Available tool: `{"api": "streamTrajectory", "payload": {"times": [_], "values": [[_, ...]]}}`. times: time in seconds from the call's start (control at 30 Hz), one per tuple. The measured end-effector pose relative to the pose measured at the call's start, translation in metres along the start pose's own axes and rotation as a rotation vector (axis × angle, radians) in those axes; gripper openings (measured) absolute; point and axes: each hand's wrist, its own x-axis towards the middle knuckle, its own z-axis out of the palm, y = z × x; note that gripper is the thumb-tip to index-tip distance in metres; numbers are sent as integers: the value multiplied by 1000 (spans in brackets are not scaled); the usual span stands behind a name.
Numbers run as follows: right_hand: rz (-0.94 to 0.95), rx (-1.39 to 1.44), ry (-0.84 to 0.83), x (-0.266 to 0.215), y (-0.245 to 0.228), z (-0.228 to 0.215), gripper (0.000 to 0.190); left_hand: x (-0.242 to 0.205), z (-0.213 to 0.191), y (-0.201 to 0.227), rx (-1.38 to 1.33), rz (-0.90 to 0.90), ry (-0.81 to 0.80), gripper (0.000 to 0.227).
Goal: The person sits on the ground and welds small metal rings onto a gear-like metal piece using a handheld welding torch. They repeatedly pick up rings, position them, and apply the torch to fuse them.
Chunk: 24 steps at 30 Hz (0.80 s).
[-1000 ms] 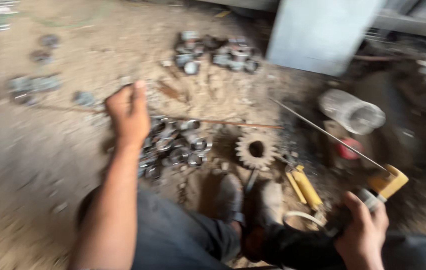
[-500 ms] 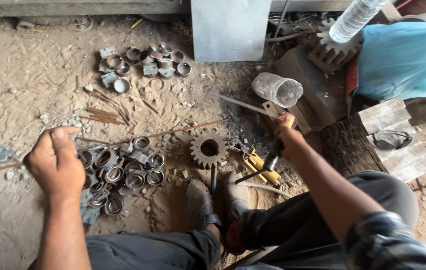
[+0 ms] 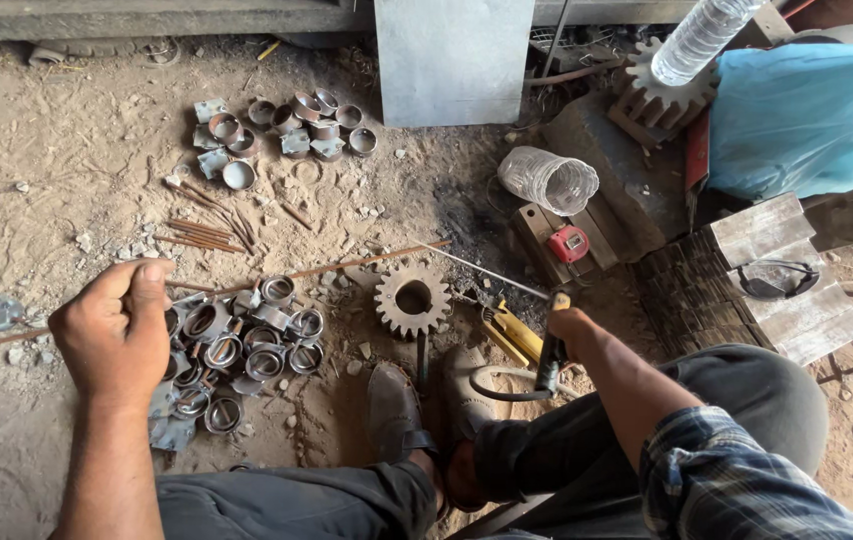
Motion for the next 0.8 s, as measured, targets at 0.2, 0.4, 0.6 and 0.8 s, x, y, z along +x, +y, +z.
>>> {"api": "streamTrajectory", "payload": {"times": [0.2, 0.4, 0.6, 0.8], "values": [[60, -114, 49, 6, -4, 3, 36, 2, 1, 7, -24, 15, -32, 15], [-42, -579, -77, 43, -4, 0, 30, 1, 4, 5, 1, 41, -15, 14], [-455, -1121, 124, 29, -5, -3, 39, 0, 10, 0, 11, 64, -8, 17], [-499, -661, 234, -61, -37, 0, 47, -1, 16, -1, 16, 11, -28, 17]]}}
